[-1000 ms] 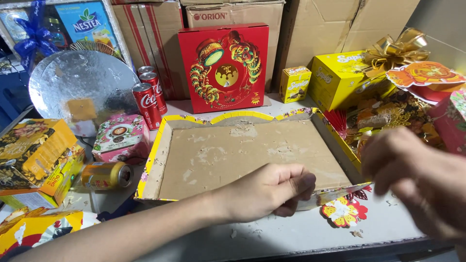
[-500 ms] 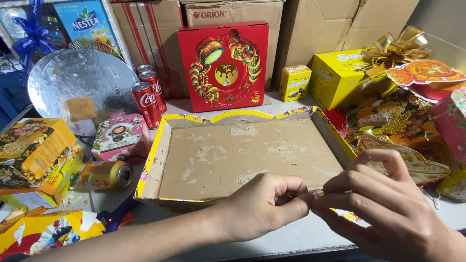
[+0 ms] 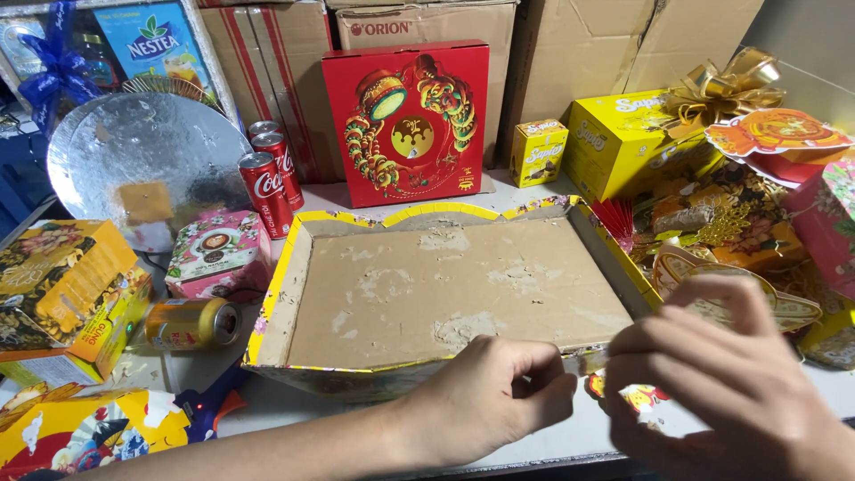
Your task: Assembling a cardboard box structure using a hot glue gun to bond the pieces together
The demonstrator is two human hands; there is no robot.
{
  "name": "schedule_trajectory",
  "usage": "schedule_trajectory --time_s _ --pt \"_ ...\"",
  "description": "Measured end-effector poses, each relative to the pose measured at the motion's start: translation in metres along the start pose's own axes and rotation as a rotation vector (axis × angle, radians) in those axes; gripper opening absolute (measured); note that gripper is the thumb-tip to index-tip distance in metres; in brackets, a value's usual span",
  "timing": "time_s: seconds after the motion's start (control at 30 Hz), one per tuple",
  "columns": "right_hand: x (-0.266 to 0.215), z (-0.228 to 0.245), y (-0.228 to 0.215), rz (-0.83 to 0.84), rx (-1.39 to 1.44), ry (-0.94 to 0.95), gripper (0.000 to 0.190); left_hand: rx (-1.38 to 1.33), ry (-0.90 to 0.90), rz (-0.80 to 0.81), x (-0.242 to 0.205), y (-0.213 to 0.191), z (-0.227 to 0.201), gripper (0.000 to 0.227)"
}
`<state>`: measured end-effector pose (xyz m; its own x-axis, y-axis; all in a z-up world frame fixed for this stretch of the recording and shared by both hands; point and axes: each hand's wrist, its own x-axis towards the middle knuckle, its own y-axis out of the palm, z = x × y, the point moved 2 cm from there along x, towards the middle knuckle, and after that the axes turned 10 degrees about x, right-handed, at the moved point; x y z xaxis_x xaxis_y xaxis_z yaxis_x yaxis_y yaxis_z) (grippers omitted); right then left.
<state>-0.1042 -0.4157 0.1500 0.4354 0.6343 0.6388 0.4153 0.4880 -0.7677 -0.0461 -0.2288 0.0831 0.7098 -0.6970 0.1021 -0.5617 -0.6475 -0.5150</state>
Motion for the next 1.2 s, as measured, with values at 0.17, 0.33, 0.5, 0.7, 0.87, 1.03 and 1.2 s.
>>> schedule_trajectory --time_s 0.17,0.33,0.5,0.7,0.87,1.03,1.2 --pt "-0.001 -0.02 -0.02 -0.072 0.05 0.131 0.017 0.137 0.072 0.168 -0.007 0.001 0.004 0.054" --pt "0.008 -0.053 -0.006 -0.069 0.024 0.226 0.009 0.353 0.009 0.678 -0.004 0.014 0.015 0.054" --pt "0.001 -0.122 0.046 0.597 0.186 0.494 0.12 0.406 0.606 0.232 0.002 -0.039 0.022 0.041" --pt "0.027 -0.164 0.106 1.154 0.261 0.594 0.139 0.769 -0.114 0.25 0.031 -0.179 0.076 0.094" --pt "0.041 -0.156 0.121 1.352 0.166 0.681 0.156 0.947 -0.466 0.541 0.017 -0.169 0.095 0.147" --pt "0.05 -0.15 0.129 1.392 0.176 0.704 0.166 1.018 -0.574 0.578 0.016 -0.159 0.082 0.145" --pt "0.053 -0.144 0.132 1.465 0.119 0.738 0.169 1.032 -0.525 0.578 0.02 -0.157 0.093 0.151"
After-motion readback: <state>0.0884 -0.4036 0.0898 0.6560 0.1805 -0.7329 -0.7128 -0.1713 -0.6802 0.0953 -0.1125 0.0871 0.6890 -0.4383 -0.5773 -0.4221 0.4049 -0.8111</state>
